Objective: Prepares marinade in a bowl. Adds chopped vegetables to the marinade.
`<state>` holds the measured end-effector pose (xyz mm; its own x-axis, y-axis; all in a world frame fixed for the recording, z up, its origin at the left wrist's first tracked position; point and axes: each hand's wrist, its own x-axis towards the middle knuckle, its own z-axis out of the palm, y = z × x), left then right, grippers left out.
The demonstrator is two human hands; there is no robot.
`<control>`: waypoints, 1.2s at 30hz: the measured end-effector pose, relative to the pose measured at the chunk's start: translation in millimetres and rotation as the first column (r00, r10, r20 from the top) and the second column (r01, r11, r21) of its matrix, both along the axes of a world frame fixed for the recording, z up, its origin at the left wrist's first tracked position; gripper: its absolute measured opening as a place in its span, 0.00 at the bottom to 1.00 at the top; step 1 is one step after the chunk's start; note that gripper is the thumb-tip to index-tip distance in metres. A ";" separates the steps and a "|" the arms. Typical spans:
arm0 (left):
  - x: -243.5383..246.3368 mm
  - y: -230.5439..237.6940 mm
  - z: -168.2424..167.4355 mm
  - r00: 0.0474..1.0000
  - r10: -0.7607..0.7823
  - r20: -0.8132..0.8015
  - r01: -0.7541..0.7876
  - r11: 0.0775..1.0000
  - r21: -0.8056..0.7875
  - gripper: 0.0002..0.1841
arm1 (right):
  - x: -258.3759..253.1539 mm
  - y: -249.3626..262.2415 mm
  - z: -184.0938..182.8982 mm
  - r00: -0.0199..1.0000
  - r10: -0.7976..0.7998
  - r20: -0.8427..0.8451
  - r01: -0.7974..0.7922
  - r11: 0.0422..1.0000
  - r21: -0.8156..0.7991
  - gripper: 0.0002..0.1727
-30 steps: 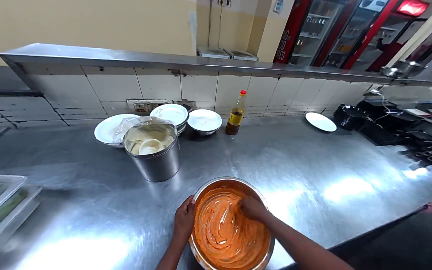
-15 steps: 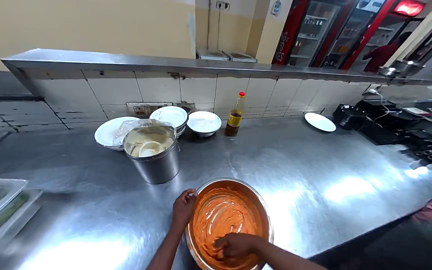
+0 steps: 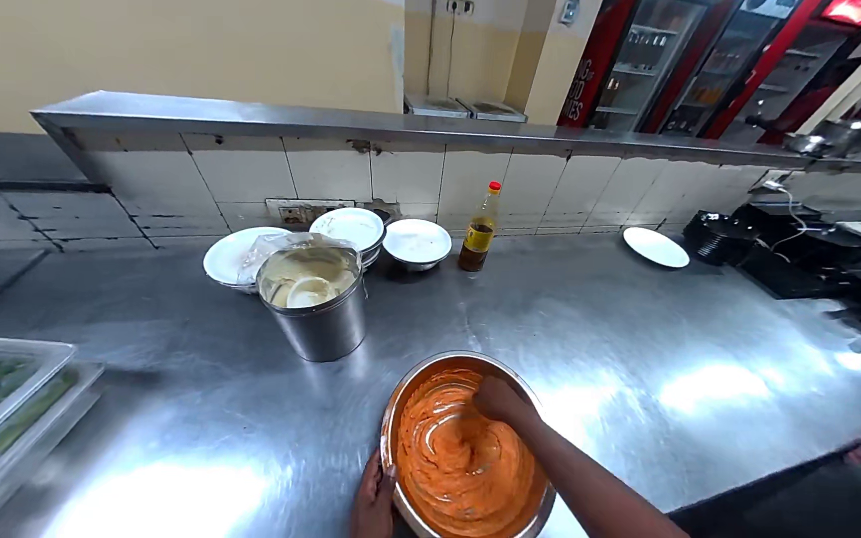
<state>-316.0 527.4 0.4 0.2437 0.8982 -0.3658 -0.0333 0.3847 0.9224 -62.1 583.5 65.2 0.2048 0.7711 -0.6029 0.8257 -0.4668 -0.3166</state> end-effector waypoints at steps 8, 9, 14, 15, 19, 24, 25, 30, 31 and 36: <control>12.9 77.1 4.1 0.993 -0.030 -0.118 0.043 0.993 0.107 0.22 | -118.9 -15.7 -32.0 0.838 0.534 -0.110 -0.514 0.841 0.166 0.16; 19.2 79.7 4.5 0.986 0.016 -0.163 0.007 0.990 0.141 0.19 | -111.2 -38.2 -39.9 0.753 0.644 -0.135 -0.612 0.761 0.215 0.15; 21.5 84.9 10.5 0.950 -0.044 -0.308 0.126 0.960 0.252 0.18 | 3.3 -77.2 -56.1 0.680 0.720 -0.137 -0.694 0.693 0.196 0.18; 20.9 85.2 11.7 0.944 -0.051 -0.326 0.143 0.954 0.265 0.18 | 13.4 -63.1 -52.4 0.764 0.640 -0.079 -0.625 0.765 0.156 0.18; 25.3 89.0 10.3 0.921 -0.048 -0.387 0.165 0.947 0.275 0.19 | -45.6 -40.7 -63.4 0.896 0.415 -0.157 -0.363 0.890 0.277 0.23; 21.4 88.7 10.5 0.927 -0.055 -0.370 0.168 0.945 0.279 0.19 | -11.6 -74.5 -44.0 0.790 0.549 -0.271 -0.561 0.827 0.039 0.17; 22.1 88.5 10.3 0.930 -0.058 -0.363 0.167 0.946 0.277 0.19 | 3.6 -62.9 -36.1 0.847 0.500 -0.181 -0.510 0.860 -0.013 0.16; 25.0 88.9 7.6 0.913 -0.043 -0.405 0.169 0.945 0.281 0.19 | -55.8 -52.4 -60.2 0.861 0.417 -0.289 -0.363 0.904 0.225 0.24; 24.3 88.5 7.5 0.908 -0.040 -0.417 0.171 0.944 0.283 0.19 | -64.4 -67.0 -59.5 0.804 0.468 -0.366 -0.417 0.884 0.212 0.24; 24.8 82.8 7.5 0.910 -0.030 -0.413 0.166 0.941 0.296 0.19 | 12.8 -47.9 -33.9 0.896 0.431 -0.105 -0.432 0.902 0.011 0.16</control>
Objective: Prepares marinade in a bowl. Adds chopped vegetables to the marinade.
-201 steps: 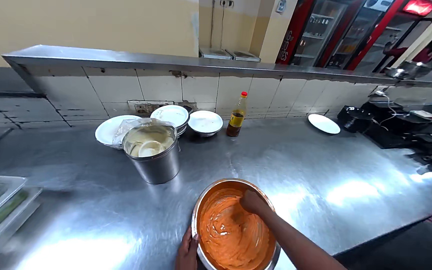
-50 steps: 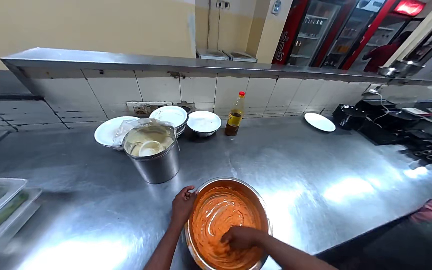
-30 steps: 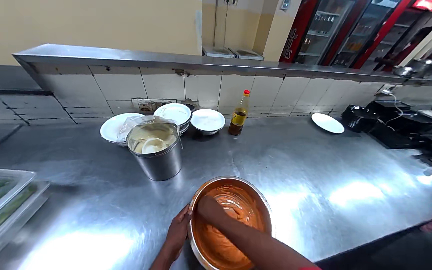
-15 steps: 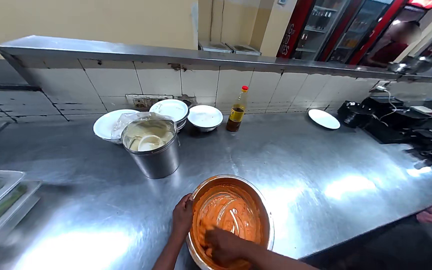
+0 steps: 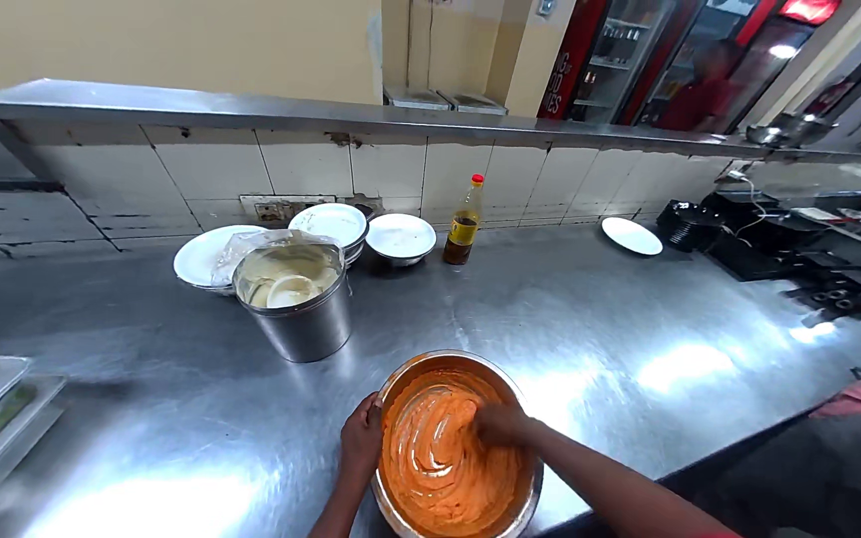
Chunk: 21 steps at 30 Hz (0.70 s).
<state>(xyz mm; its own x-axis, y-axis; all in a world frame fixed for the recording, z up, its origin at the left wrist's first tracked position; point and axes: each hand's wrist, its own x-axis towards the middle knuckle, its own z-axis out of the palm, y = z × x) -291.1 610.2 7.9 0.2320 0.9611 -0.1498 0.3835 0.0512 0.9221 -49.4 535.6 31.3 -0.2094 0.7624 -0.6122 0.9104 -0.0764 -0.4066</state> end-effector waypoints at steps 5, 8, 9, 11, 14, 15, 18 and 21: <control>1.8 -0.1 -3.4 1.000 0.021 -0.010 -0.021 1.000 0.010 0.20 | -75.8 -16.7 -26.3 0.934 0.002 -0.358 0.028 0.996 0.080 0.25; -2.3 -2.7 -3.6 1.000 0.003 0.009 -0.003 1.000 0.022 0.19 | -31.0 -36.3 -14.4 0.960 0.114 -0.256 -0.141 0.986 -0.092 0.18; -0.6 -4.0 -2.3 1.000 0.000 0.022 0.000 1.000 0.015 0.19 | -9.9 -27.2 -8.0 0.986 0.094 -0.137 -0.109 0.988 -0.106 0.14; 3.1 -6.5 -1.7 0.999 0.019 0.036 -0.020 1.000 0.002 0.19 | -1.4 -3.0 1.5 0.997 -0.053 0.047 0.054 0.999 -0.007 0.17; 6.8 -5.7 -3.1 0.999 0.048 0.011 -0.048 0.999 0.009 0.19 | -56.0 -6.4 -19.9 0.973 -0.126 -0.193 0.148 0.984 0.102 0.24; 6.4 -5.9 -3.3 0.999 0.050 0.002 -0.050 0.999 0.013 0.19 | -71.6 -19.4 -23.0 0.958 -0.037 -0.284 0.061 0.995 0.078 0.23; 3.0 -6.7 -2.7 1.000 0.031 0.003 -0.031 0.999 0.031 0.19 | -45.0 -38.2 -18.2 0.940 0.188 -0.285 -0.201 0.980 -0.015 0.20; 3.7 -8.6 -3.7 0.999 0.030 0.033 -0.031 0.999 0.034 0.19 | 0.2 -9.0 -7.8 1.000 -0.004 -0.006 0.004 0.998 0.058 0.15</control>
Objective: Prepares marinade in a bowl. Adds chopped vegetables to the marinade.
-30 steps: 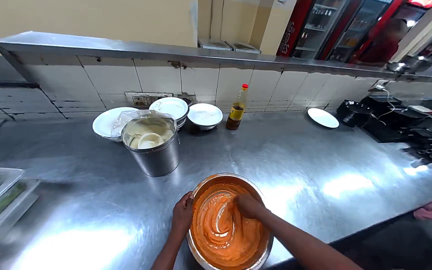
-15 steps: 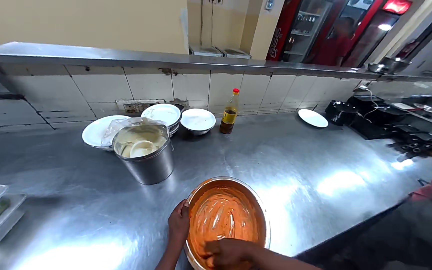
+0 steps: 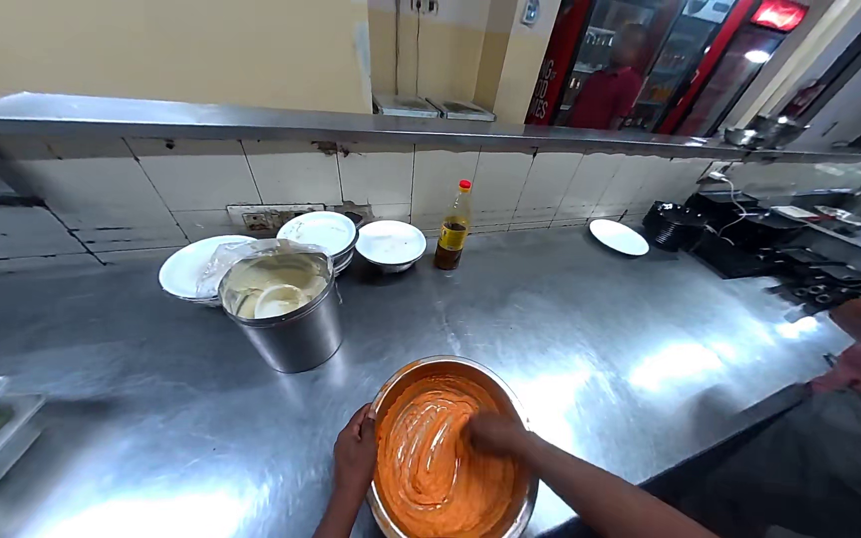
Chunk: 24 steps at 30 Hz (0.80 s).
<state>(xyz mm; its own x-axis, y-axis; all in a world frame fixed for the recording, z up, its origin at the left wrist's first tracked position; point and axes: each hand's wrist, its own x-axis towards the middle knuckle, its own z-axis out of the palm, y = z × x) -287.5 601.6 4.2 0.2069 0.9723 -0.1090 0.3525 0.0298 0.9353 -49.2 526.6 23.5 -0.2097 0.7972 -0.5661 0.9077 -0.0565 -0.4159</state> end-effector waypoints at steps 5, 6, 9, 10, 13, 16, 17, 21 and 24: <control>1.9 -2.8 1.4 0.999 0.021 -0.026 -0.021 1.000 0.002 0.18 | -70.0 -19.4 -20.8 0.937 -0.019 -0.349 0.028 0.999 0.020 0.25; -0.3 -3.3 0.3 1.000 0.012 -0.019 -0.012 1.000 0.000 0.18 | -66.2 -29.7 -17.5 0.925 0.044 -0.378 -0.073 0.996 -0.061 0.25; -1.0 -7.0 0.7 1.000 -0.010 0.015 0.010 1.000 -0.023 0.18 | -6.1 -19.8 -5.7 0.978 0.053 -0.200 -0.073 0.993 -0.092 0.14; 0.2 -7.9 0.6 1.000 -0.005 0.019 0.005 1.000 -0.030 0.18 | 7.3 -7.1 -1.1 0.996 -0.027 -0.090 0.023 0.999 -0.049 0.15; 5.5 -9.8 -0.5 0.999 0.044 0.022 -0.044 0.999 -0.012 0.19 | -20.5 3.1 -11.5 0.966 -0.215 -0.143 0.224 0.973 0.051 0.27; 6.8 -8.9 0.4 0.999 0.051 -0.012 -0.052 0.999 -0.011 0.18 | -58.0 -29.1 -15.2 0.929 -0.008 -0.371 -0.022 0.997 -0.076 0.26; 5.4 -8.5 0.5 0.999 0.048 -0.016 -0.048 0.999 -0.012 0.18 | -47.0 -31.5 -13.8 0.931 0.049 -0.363 -0.096 0.989 -0.112 0.24; 5.3 -9.5 -0.7 0.998 0.049 0.036 -0.048 0.999 -0.024 0.18 | 7.1 -1.1 1.1 0.986 -0.161 -0.039 0.162 0.987 0.012 0.18; 8.2 -7.9 1.2 0.998 0.057 0.012 -0.057 0.998 -0.018 0.18 | -49.0 -6.8 -14.2 0.950 -0.183 -0.254 0.194 0.981 0.017 0.30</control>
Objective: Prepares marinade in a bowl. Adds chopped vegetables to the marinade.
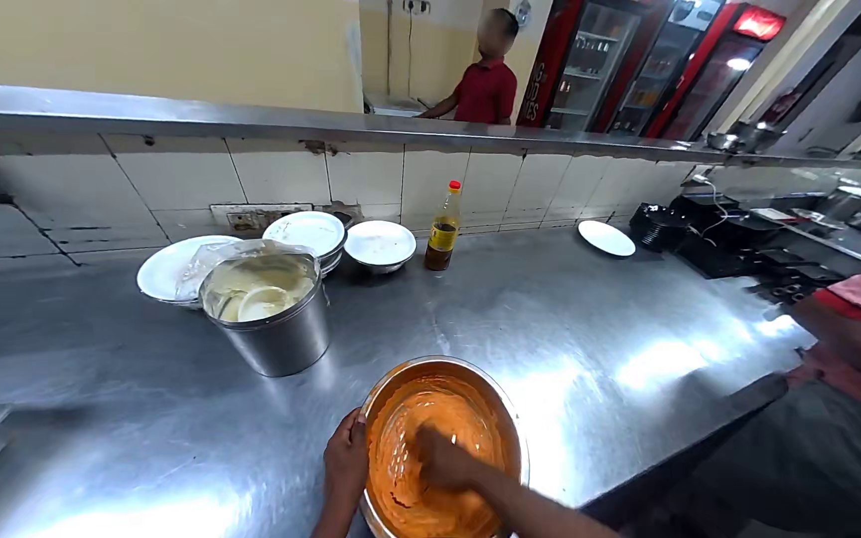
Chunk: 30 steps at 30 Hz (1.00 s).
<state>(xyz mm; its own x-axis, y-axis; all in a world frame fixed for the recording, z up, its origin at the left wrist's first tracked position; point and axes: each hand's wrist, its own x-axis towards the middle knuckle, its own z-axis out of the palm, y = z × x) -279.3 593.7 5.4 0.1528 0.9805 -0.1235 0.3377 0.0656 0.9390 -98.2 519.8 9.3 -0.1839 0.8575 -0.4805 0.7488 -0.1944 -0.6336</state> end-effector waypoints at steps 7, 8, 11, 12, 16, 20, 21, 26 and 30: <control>-3.0 11.0 0.2 0.997 -0.073 0.014 0.073 0.997 -0.012 0.18 | 51.2 8.3 15.4 0.985 -0.034 0.170 0.043 0.998 -0.049 0.18; -2.3 12.8 0.0 0.997 -0.077 0.019 0.077 0.997 -0.008 0.18 | 38.8 11.3 13.9 0.980 -0.097 0.177 0.101 0.995 -0.014 0.23; 2.5 26.0 3.6 0.994 -0.101 -0.042 0.102 0.995 0.015 0.17 | -16.0 -7.5 -0.9 0.997 0.059 -0.056 -0.059 0.998 0.007 0.29; 2.3 32.8 3.0 0.991 -0.118 -0.058 0.120 0.993 0.021 0.16 | -18.0 -12.8 -0.6 0.979 0.179 -0.095 -0.181 0.983 -0.013 0.27; -2.5 40.0 -1.7 0.986 -0.168 0.001 0.167 0.984 -0.054 0.22 | 29.6 -8.0 14.6 0.977 0.192 0.093 -0.191 0.981 -0.020 0.16; -24.7 -21.1 2.5 0.991 -0.036 0.127 0.058 0.984 -0.170 0.27 | 10.5 -9.5 28.0 0.977 -0.167 0.133 0.161 0.986 0.051 0.21; -29.7 -45.9 2.9 0.987 -0.021 0.158 0.053 0.978 -0.203 0.27 | 8.0 -13.9 16.1 0.988 -0.108 0.106 0.105 0.994 0.029 0.25; -32.1 -96.2 -2.5 0.931 -0.030 0.364 0.151 0.939 -0.309 0.35 | 45.9 14.4 44.9 0.966 -0.209 0.149 0.221 0.973 -0.070 0.17; -35.3 -50.0 -1.7 0.911 -0.070 0.407 0.229 0.906 -0.356 0.30 | 12.2 65.0 52.6 0.907 -0.246 0.342 0.300 0.947 -0.113 0.24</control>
